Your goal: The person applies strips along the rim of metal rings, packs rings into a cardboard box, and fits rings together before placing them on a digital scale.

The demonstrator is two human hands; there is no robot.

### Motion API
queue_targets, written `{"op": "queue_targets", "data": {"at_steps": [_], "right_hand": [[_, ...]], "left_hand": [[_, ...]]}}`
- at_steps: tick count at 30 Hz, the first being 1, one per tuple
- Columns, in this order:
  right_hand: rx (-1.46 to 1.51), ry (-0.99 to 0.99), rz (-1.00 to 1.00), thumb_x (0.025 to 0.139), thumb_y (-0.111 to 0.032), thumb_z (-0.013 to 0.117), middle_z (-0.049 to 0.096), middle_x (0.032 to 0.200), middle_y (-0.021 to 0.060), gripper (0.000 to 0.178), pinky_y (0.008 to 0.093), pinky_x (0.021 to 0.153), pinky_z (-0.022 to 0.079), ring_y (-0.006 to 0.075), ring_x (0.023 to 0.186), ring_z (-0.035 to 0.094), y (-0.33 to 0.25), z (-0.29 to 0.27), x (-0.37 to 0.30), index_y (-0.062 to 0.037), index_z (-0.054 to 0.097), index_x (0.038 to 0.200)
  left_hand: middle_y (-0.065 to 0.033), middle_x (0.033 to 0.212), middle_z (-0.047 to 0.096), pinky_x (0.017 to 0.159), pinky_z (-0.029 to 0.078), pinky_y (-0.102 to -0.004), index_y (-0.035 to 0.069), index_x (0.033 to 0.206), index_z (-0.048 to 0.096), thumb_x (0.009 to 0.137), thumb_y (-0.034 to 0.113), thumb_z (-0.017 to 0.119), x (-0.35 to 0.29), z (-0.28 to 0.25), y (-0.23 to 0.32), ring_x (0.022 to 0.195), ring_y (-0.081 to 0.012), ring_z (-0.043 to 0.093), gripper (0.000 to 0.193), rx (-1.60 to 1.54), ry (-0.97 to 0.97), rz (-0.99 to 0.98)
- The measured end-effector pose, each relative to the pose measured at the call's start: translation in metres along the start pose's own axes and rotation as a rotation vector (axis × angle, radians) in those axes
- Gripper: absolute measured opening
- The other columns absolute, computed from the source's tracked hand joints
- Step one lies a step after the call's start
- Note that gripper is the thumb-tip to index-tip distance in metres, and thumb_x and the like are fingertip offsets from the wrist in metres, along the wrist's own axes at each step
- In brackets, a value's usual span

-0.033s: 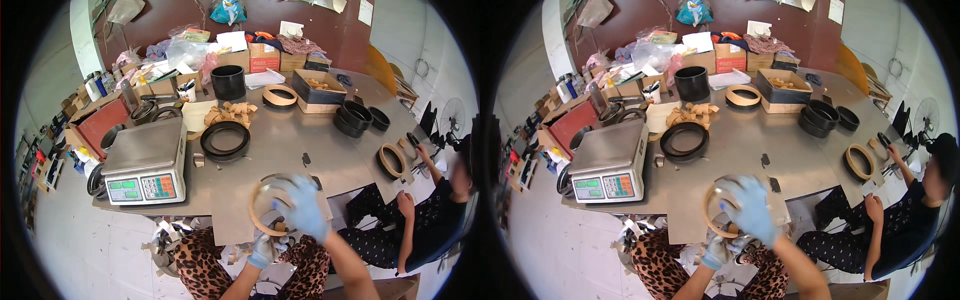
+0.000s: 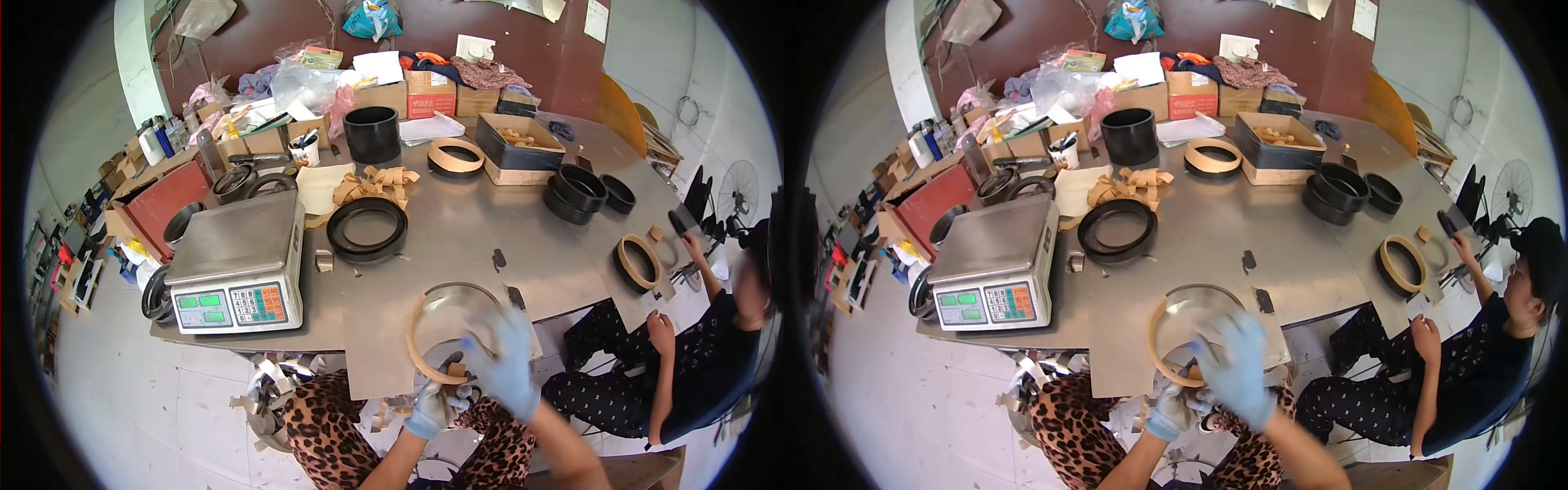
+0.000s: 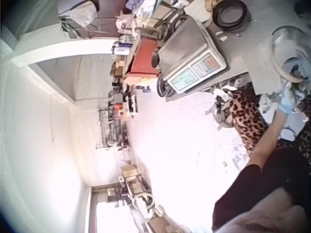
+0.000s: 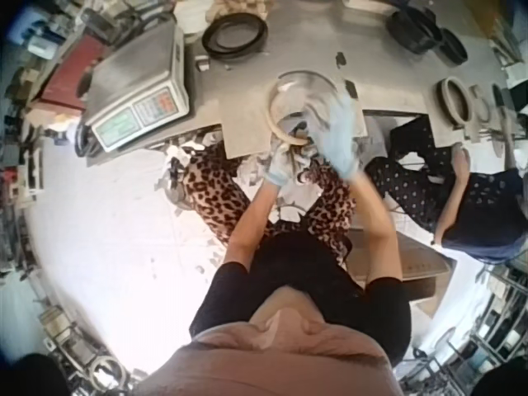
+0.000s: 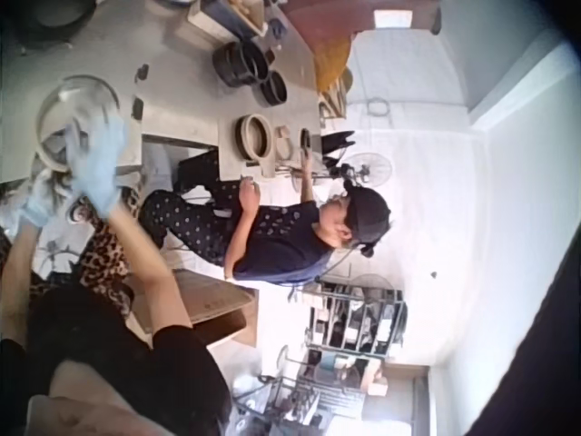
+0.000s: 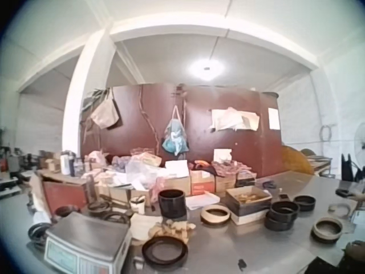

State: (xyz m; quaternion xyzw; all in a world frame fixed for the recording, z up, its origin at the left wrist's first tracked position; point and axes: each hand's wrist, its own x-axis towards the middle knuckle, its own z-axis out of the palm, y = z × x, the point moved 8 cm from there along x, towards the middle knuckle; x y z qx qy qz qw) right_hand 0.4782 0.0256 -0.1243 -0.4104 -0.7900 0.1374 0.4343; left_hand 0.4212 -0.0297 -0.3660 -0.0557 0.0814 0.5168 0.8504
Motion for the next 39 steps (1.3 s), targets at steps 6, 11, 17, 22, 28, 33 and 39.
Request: {"op": "queue_targets", "data": {"at_steps": [6, 11, 17, 22, 28, 33, 39], "right_hand": [[-0.080, 0.183, 0.433, 0.072, -0.024, 0.077, 0.053, 0.093, 0.0113, 0.037, 0.0414, 0.082, 0.038, 0.0273, 0.088, 0.049, 0.017, 0.022, -0.142, -0.0056, 0.056, 0.096], [-0.077, 0.221, 0.424, 0.073, -0.026, 0.074, 0.053, 0.088, 0.0085, 0.036, 0.0439, 0.073, 0.036, 0.0306, 0.086, 0.051, 0.047, 0.052, -0.158, -0.0082, 0.057, 0.100], [-0.333, 0.034, 0.084, 0.069, -0.015, 0.074, 0.053, 0.089, 0.0100, 0.037, 0.0417, 0.070, 0.040, 0.0300, 0.082, 0.053, -0.015, -0.016, -0.168, -0.0110, 0.059, 0.103], [-0.279, 0.052, 0.059, 0.074, -0.013, 0.073, 0.057, 0.077, 0.0149, 0.024, 0.0436, 0.068, 0.046, 0.0356, 0.074, 0.057, -0.032, -0.029, -0.050, -0.0047, 0.056, 0.090], [-0.426, -0.349, 0.252, 0.078, -0.021, 0.070, 0.062, 0.084, 0.0142, 0.020, 0.0461, 0.071, 0.045, 0.0344, 0.081, 0.060, 0.032, 0.034, -0.025, -0.0076, 0.062, 0.089], [-0.323, 0.164, 0.140, 0.077, -0.021, 0.070, 0.059, 0.085, 0.0116, 0.021, 0.0421, 0.073, 0.042, 0.0317, 0.083, 0.056, 0.008, -0.020, -0.065, -0.0061, 0.060, 0.089], [-0.205, 0.237, 0.375, 0.070, -0.030, 0.077, 0.053, 0.085, 0.0110, 0.038, 0.0430, 0.075, 0.036, 0.0309, 0.083, 0.051, 0.052, 0.017, -0.148, -0.0071, 0.054, 0.090]], "left_hand": [[-0.0086, 0.112, 0.059, 0.076, 0.053, -0.0330, 0.009, 0.129, 0.050, 0.095, 0.036, 0.049, -0.022, -0.011, -0.021, 0.090, -0.0176, 0.058, 0.043, 0.303, 0.272, 0.225], [-0.0122, 0.123, 0.056, 0.099, 0.046, -0.0373, 0.005, 0.132, 0.047, 0.097, 0.041, 0.050, -0.039, 0.015, -0.019, 0.111, -0.0235, 0.056, 0.050, 0.331, 0.131, 0.434], [-0.0083, 0.138, 0.049, 0.109, 0.034, -0.0388, 0.006, 0.141, 0.037, 0.089, 0.017, 0.058, -0.015, 0.047, 0.000, 0.126, -0.0204, 0.047, 0.057, 0.510, -0.023, 0.612], [-0.0147, 0.134, 0.052, 0.105, 0.039, -0.0449, 0.006, 0.139, 0.039, 0.090, 0.013, 0.058, -0.015, 0.027, 0.001, 0.123, -0.0289, 0.051, 0.053, 0.265, -0.285, 0.490], [-0.0070, 0.126, 0.059, 0.087, 0.057, -0.0341, 0.011, 0.136, 0.043, 0.086, 0.017, 0.067, 0.036, 0.004, -0.002, 0.107, -0.0203, 0.063, 0.056, 0.080, -0.268, 0.276], [-0.0077, 0.122, 0.061, 0.090, 0.055, -0.0353, 0.009, 0.127, 0.050, 0.084, 0.022, 0.070, 0.035, 0.029, -0.018, 0.108, -0.0225, 0.062, 0.050, 0.107, -0.243, 0.359], [-0.0088, 0.119, 0.061, 0.090, 0.051, -0.0369, 0.008, 0.131, 0.049, 0.094, 0.037, 0.057, 0.013, -0.032, -0.049, 0.103, -0.0217, 0.061, 0.048, 0.216, 0.062, 0.325]]}}
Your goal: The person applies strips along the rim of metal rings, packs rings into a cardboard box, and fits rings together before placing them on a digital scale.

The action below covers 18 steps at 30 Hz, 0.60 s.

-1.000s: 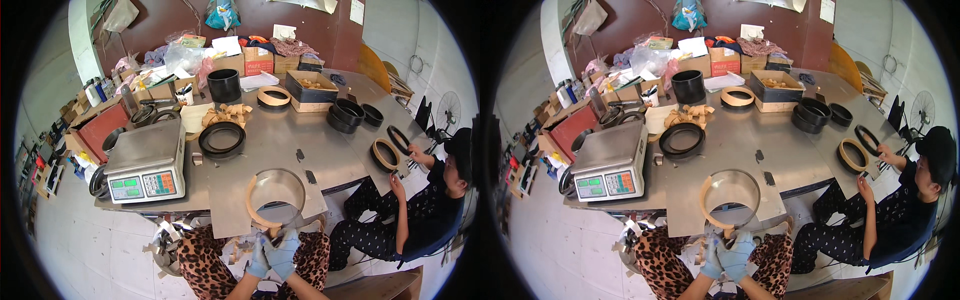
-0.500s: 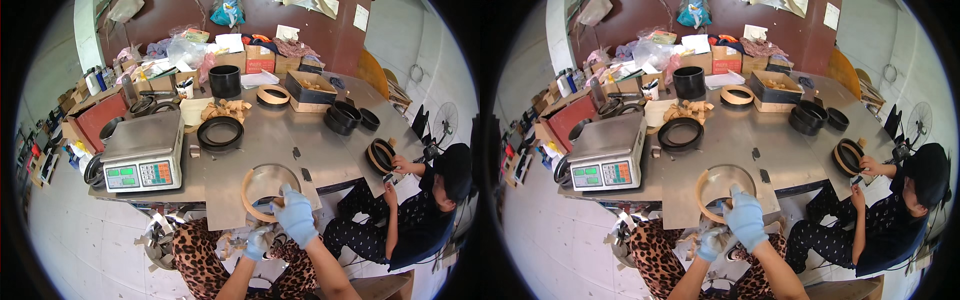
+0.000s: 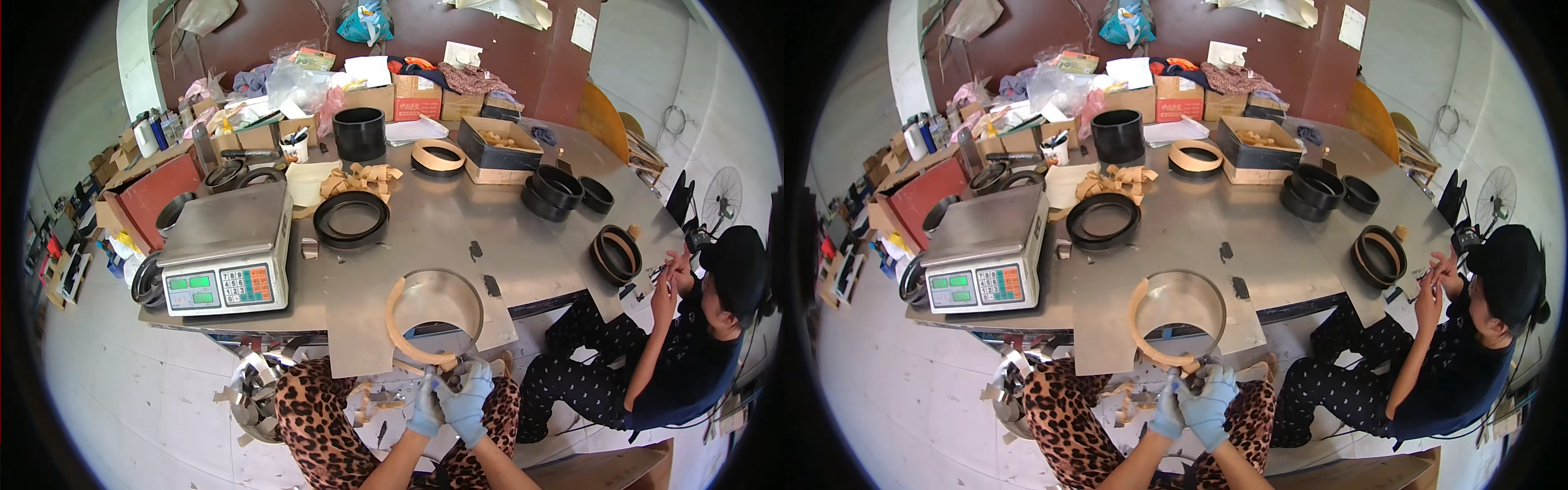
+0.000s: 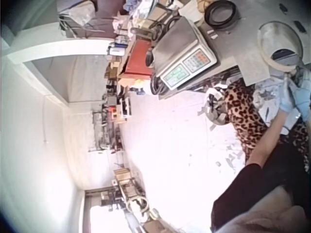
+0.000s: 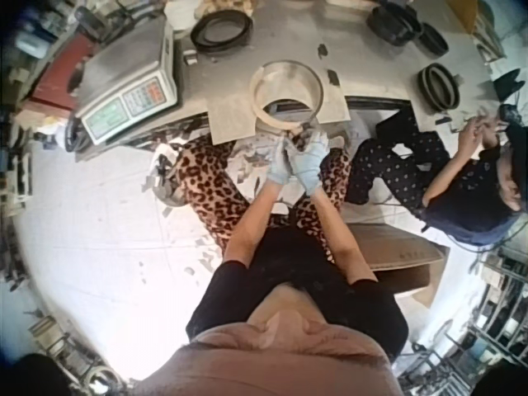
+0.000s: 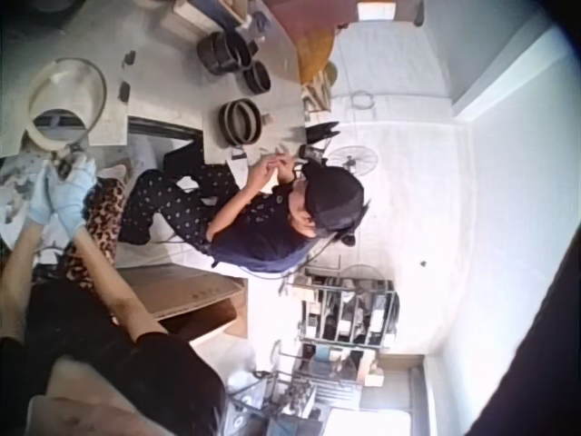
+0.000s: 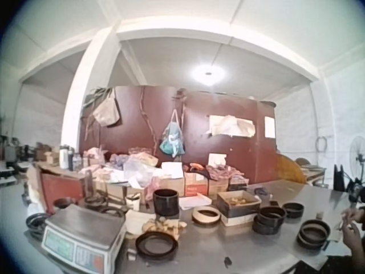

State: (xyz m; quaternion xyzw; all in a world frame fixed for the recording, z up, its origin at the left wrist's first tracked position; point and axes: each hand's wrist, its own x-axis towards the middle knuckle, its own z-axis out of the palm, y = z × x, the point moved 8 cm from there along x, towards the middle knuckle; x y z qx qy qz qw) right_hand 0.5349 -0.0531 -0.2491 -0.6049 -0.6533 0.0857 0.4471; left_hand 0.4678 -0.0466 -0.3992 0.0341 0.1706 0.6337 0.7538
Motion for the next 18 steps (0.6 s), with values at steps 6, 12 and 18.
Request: {"op": "queue_targets", "data": {"at_steps": [6, 12, 18], "right_hand": [[-0.027, -0.086, -0.202, 0.070, -0.011, 0.075, 0.056, 0.090, 0.0099, 0.029, 0.0414, 0.073, 0.039, 0.0301, 0.084, 0.053, -0.007, -0.012, -0.002, -0.0070, 0.055, 0.091], [-0.030, -0.012, -0.422, 0.069, -0.012, 0.075, 0.058, 0.083, 0.0081, 0.031, 0.0394, 0.072, 0.044, 0.0281, 0.078, 0.057, -0.074, -0.080, 0.041, -0.0105, 0.060, 0.096], [-0.175, -0.547, -0.123, 0.072, -0.020, 0.074, 0.061, 0.086, 0.0119, 0.028, 0.0403, 0.068, 0.047, 0.0325, 0.079, 0.060, -0.049, 0.026, 0.104, -0.0051, 0.061, 0.092]], "left_hand": [[-0.0080, 0.125, 0.057, 0.102, 0.039, -0.0313, 0.004, 0.132, 0.047, 0.092, 0.021, 0.062, -0.014, 0.028, 0.027, 0.115, -0.0171, 0.053, 0.046, 0.308, 0.035, 0.251], [-0.0117, 0.129, 0.056, 0.104, 0.039, -0.0354, 0.002, 0.133, 0.046, 0.090, 0.014, 0.062, -0.001, 0.059, 0.038, 0.121, -0.0216, 0.052, 0.047, 0.079, -0.086, 0.308], [-0.0077, 0.117, 0.063, 0.093, 0.052, -0.0347, 0.008, 0.127, 0.051, 0.086, 0.011, 0.064, 0.030, 0.023, 0.017, 0.108, -0.0232, 0.062, 0.042, -0.231, -0.178, -0.032]]}}
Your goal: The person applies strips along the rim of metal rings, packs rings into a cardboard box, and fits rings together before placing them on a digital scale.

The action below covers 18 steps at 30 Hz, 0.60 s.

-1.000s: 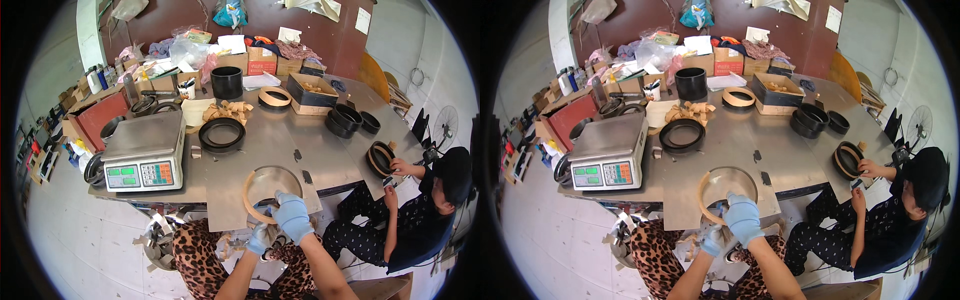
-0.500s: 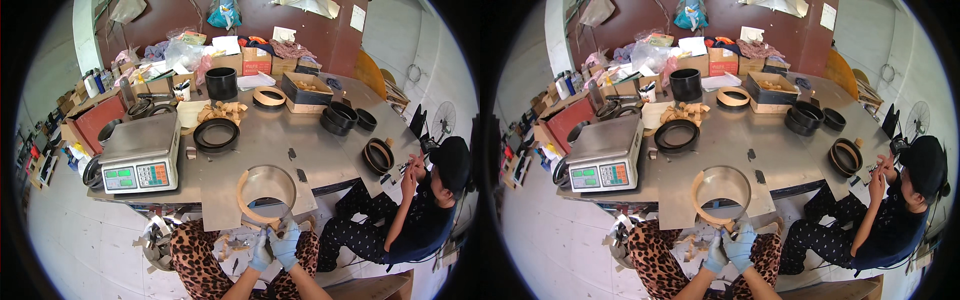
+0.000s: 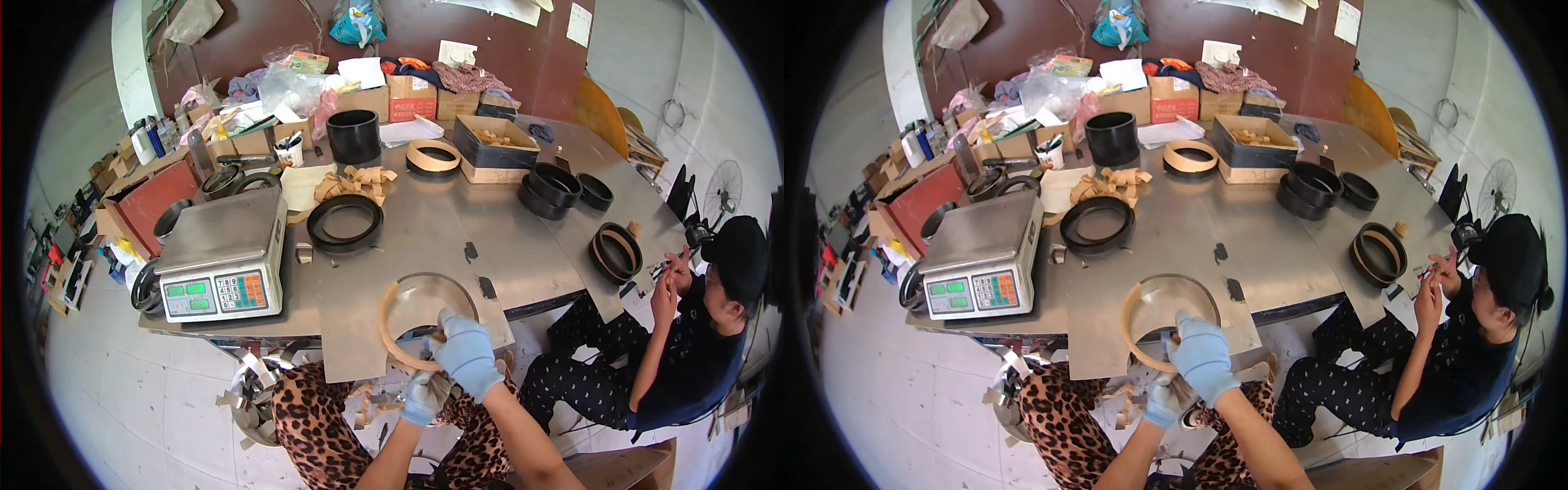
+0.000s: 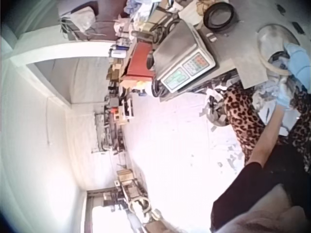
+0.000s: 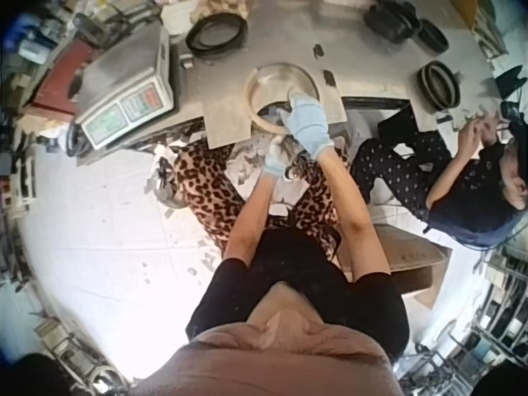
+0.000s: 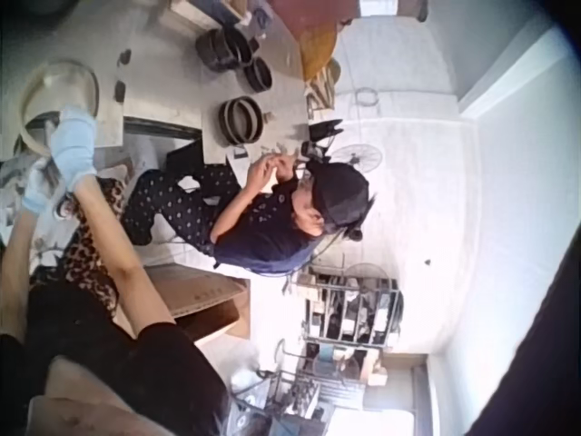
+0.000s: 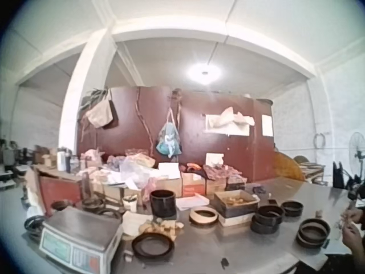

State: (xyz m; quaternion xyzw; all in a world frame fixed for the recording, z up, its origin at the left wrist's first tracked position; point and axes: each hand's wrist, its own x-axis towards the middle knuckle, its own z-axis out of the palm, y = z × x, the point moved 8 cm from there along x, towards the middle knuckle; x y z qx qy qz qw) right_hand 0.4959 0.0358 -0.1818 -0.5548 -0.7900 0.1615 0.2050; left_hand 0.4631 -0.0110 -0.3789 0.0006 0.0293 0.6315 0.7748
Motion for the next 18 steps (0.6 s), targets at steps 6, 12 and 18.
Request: {"op": "queue_targets", "data": {"at_steps": [6, 12, 18], "right_hand": [[-0.113, 0.395, -0.200, 0.074, -0.022, 0.074, 0.058, 0.089, 0.0086, 0.025, 0.0409, 0.078, 0.041, 0.0289, 0.090, 0.055, -0.018, -0.037, -0.045, -0.0076, 0.063, 0.091], [0.221, 0.475, -0.004, 0.071, -0.031, 0.077, 0.050, 0.095, 0.0128, 0.037, 0.0440, 0.077, 0.034, 0.0313, 0.091, 0.046, 0.045, 0.020, -0.107, -0.0084, 0.055, 0.090], [0.368, 0.344, 0.024, 0.071, -0.014, 0.076, 0.056, 0.090, 0.0111, 0.033, 0.0393, 0.072, 0.042, 0.0293, 0.082, 0.054, 0.077, 0.043, -0.098, -0.0060, 0.054, 0.093]], "left_hand": [[-0.0081, 0.115, 0.063, 0.092, 0.055, -0.0333, 0.011, 0.132, 0.048, 0.090, 0.008, 0.059, 0.015, -0.010, -0.004, 0.100, -0.0217, 0.065, 0.044, -0.008, 0.165, -0.037], [-0.0103, 0.129, 0.055, 0.095, 0.050, -0.0426, 0.008, 0.137, 0.042, 0.096, 0.032, 0.054, -0.018, -0.024, -0.022, 0.114, -0.0254, 0.056, 0.049, 0.204, 0.152, -0.006], [-0.0095, 0.138, 0.048, 0.107, 0.036, -0.0382, 0.008, 0.142, 0.037, 0.095, 0.020, 0.055, -0.039, 0.012, -0.013, 0.126, -0.0235, 0.047, 0.051, 0.459, 0.178, 0.145]]}}
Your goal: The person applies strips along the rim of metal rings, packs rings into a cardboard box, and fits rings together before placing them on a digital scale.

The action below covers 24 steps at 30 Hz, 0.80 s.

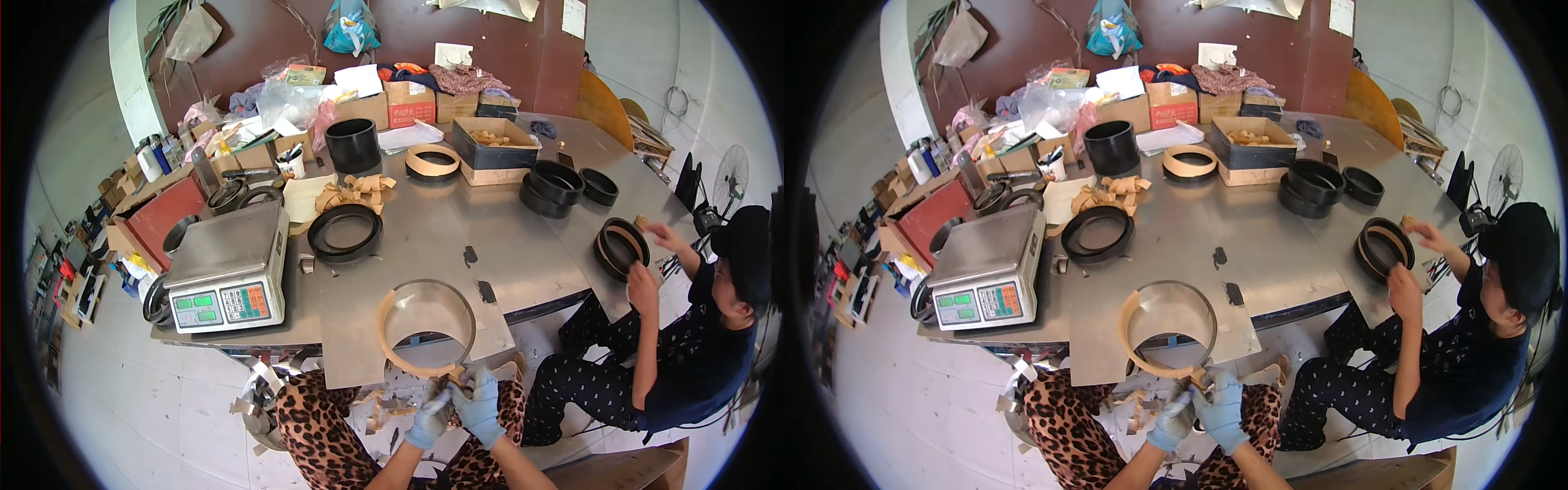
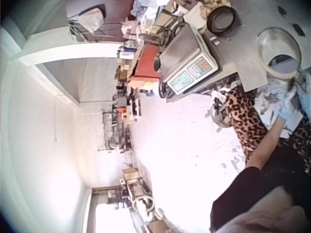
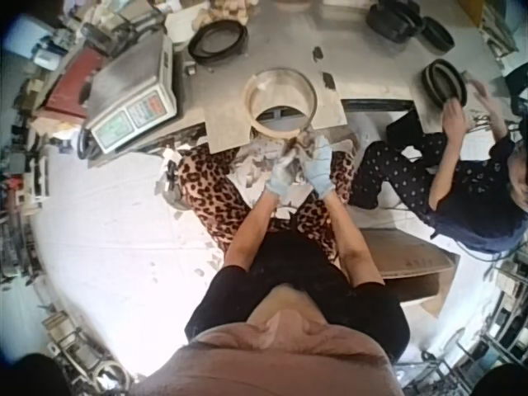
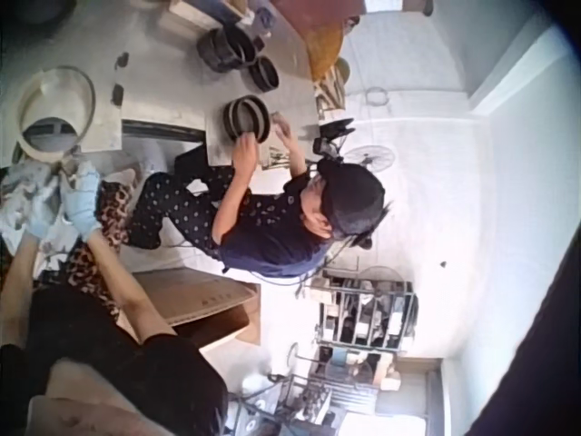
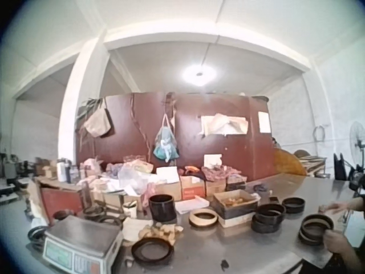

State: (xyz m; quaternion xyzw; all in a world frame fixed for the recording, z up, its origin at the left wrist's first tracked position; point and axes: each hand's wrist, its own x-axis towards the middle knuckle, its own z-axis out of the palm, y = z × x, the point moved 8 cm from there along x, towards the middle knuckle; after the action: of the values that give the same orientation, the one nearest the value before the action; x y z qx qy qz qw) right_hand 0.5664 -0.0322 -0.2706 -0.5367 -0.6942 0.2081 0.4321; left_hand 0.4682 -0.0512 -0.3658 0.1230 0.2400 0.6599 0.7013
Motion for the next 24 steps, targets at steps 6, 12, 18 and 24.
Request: {"op": "queue_targets", "data": {"at_steps": [6, 12, 18, 24], "right_hand": [[-0.221, -0.041, -0.413, 0.069, -0.014, 0.074, 0.056, 0.089, 0.0086, 0.036, 0.0395, 0.080, 0.040, 0.0281, 0.086, 0.053, -0.088, -0.077, -0.001, -0.0096, 0.059, 0.102], [-0.266, -0.267, -0.220, 0.075, -0.020, 0.071, 0.060, 0.081, 0.0107, 0.027, 0.0430, 0.072, 0.045, 0.0316, 0.077, 0.061, -0.105, -0.022, 0.105, -0.0060, 0.059, 0.094], [-0.557, -0.484, -0.289, 0.076, -0.033, 0.071, 0.062, 0.090, 0.0092, 0.030, 0.0454, 0.078, 0.044, 0.0300, 0.090, 0.060, -0.083, 0.013, 0.102, -0.0105, 0.065, 0.095], [-0.496, -0.218, -0.464, 0.076, -0.032, 0.071, 0.060, 0.103, 0.0097, 0.036, 0.0463, 0.088, 0.040, 0.0307, 0.106, 0.054, -0.121, 0.013, 0.168, -0.0137, 0.064, 0.106]], "left_hand": [[-0.0095, 0.134, 0.052, 0.104, 0.039, -0.0390, 0.004, 0.135, 0.044, 0.088, 0.007, 0.060, 0.012, 0.027, 0.019, 0.123, -0.0228, 0.050, 0.050, -0.109, -0.014, 0.192], [-0.0076, 0.128, 0.057, 0.097, 0.050, -0.0370, 0.009, 0.133, 0.046, 0.087, 0.009, 0.063, 0.018, 0.011, 0.017, 0.119, -0.0212, 0.055, 0.049, -0.211, -0.121, 0.077], [-0.0049, 0.125, 0.059, 0.088, 0.055, -0.0386, 0.014, 0.132, 0.048, 0.089, 0.017, 0.064, 0.056, -0.011, -0.022, 0.111, -0.0195, 0.060, 0.046, -0.439, -0.017, -0.191], [-0.0045, 0.119, 0.062, 0.077, 0.055, -0.0347, 0.011, 0.129, 0.052, 0.087, 0.024, 0.066, 0.041, 0.002, -0.023, 0.106, -0.0234, 0.059, 0.046, -0.564, -0.269, -0.086]]}}
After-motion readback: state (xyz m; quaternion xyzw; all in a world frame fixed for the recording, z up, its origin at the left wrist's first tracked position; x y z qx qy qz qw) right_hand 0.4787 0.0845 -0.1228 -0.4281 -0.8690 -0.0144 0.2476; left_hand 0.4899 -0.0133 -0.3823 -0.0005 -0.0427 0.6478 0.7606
